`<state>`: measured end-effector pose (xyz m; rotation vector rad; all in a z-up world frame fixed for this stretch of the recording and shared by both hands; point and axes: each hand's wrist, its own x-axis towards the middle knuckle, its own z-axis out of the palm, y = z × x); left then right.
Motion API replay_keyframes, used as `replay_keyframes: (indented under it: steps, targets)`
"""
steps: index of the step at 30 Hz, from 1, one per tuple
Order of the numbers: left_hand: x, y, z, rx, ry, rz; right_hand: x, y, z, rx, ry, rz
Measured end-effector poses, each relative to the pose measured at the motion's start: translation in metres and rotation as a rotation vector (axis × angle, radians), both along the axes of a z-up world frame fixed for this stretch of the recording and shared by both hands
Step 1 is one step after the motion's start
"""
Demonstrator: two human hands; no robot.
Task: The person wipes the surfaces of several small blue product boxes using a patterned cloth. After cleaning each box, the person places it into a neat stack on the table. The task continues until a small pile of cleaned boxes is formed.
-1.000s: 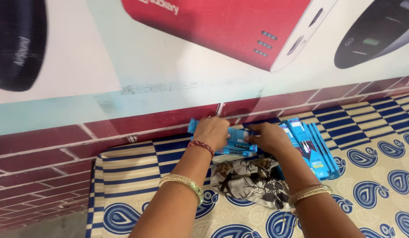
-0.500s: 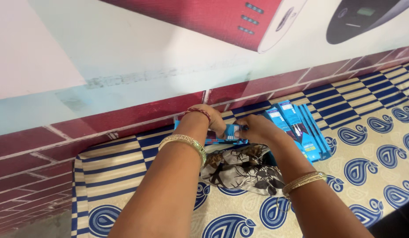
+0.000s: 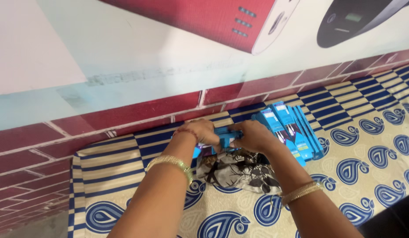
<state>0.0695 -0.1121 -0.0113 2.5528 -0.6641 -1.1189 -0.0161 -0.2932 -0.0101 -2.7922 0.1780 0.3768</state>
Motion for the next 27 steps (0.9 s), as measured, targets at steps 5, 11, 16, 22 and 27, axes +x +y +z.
replay_keyframes:
  steps: [5,11,16,22,27]
  targets:
    - [-0.016,0.059,0.003,-0.437,-0.223,0.127,0.006,0.029,0.043,0.306,-0.292,0.061]
    - [-0.045,0.142,-0.004,-0.828,-0.068,0.529,0.022,0.092,0.092,0.461,-0.258,0.514]
    - [-0.072,0.186,-0.024,-1.036,-0.016,0.620,0.021,0.155,0.090,0.232,-0.178,0.806]
    - [-0.087,0.191,-0.026,-0.977,-0.276,0.552,-0.009,0.192,0.063,0.093,-0.244,0.730]
    - [-0.093,0.187,0.007,-0.878,-0.269,0.626,-0.014,0.187,0.075,0.140,-0.361,0.721]
